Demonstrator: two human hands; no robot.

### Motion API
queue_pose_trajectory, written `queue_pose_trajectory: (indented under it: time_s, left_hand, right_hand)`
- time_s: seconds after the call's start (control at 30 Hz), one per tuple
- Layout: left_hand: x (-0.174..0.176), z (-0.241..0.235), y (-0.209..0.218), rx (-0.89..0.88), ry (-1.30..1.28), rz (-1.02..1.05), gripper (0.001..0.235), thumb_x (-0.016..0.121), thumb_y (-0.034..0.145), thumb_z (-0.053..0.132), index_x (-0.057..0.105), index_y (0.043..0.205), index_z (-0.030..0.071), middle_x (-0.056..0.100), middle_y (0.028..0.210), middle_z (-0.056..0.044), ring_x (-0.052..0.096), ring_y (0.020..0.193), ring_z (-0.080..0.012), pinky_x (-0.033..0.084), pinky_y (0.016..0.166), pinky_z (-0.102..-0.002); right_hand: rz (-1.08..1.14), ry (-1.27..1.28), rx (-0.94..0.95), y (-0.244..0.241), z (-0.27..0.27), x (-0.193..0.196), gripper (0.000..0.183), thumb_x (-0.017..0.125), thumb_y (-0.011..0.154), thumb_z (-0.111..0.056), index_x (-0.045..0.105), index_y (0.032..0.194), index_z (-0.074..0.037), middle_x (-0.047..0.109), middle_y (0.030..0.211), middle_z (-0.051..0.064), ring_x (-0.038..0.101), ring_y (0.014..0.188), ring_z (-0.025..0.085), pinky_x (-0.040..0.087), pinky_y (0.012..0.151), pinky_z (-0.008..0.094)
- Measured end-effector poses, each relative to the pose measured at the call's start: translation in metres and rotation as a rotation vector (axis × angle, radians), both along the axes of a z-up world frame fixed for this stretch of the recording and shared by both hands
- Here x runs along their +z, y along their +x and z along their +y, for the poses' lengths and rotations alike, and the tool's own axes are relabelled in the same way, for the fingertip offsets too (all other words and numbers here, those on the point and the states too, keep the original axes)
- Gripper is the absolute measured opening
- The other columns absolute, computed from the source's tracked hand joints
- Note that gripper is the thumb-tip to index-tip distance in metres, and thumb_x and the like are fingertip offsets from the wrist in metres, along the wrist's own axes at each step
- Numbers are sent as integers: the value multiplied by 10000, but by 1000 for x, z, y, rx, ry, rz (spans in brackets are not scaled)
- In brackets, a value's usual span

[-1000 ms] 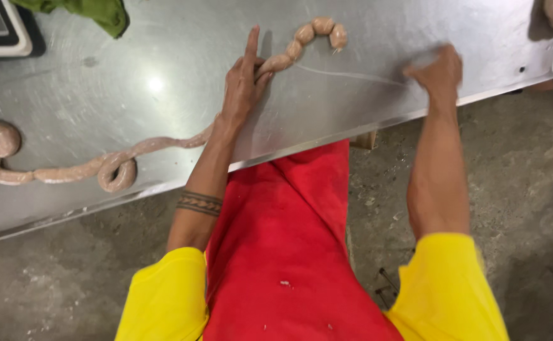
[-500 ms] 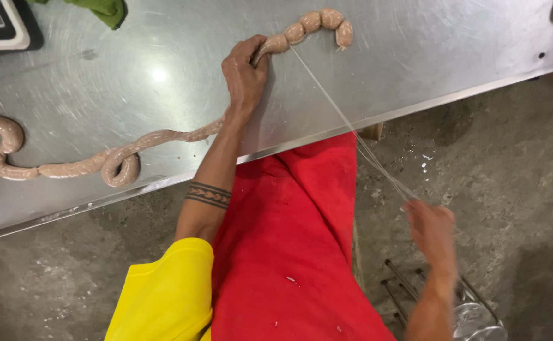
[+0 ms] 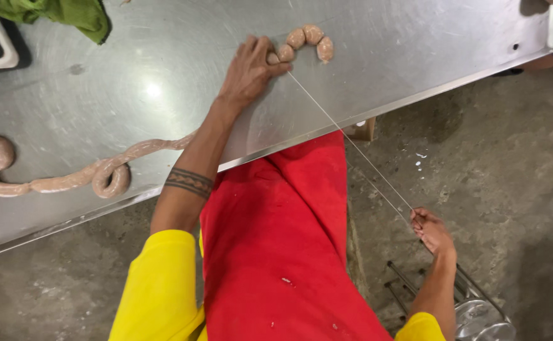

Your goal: The person ties a string around a long filled sausage casing to create individual links, using scissors to cut the string after completing a series of links.

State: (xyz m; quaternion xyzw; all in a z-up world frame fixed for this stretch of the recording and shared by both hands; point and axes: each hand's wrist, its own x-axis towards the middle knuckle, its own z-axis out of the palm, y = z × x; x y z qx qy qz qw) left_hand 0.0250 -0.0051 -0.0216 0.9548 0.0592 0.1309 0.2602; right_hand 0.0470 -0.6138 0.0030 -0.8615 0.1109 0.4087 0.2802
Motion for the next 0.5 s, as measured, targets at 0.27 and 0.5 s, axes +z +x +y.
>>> queue_pose_trajectory:
  time_s: [0.27, 0.5]
  left_hand:
    - [18, -8, -3, -65, 110, -33, 254, 664, 943, 173, 781, 1124, 307, 576, 1118, -52, 546, 1096, -267, 494, 935, -424]
    - [15, -19, 0, 121, 88, -3, 352, 649, 923, 74, 768, 1204, 249, 593, 1164, -56, 561, 1057, -265, 492, 875, -403]
  right_hand:
    - [-191, 186, -63, 36, -4, -73, 108, 591, 1076, -106, 644, 1077, -12, 614, 896, 59, 535, 837, 198, 458, 741, 374]
    - [-494, 300, 75, 63, 319, -33, 779, 691, 967, -272, 259, 1597, -115, 677, 1335, 147, 713, 995, 325, 566, 891, 400]
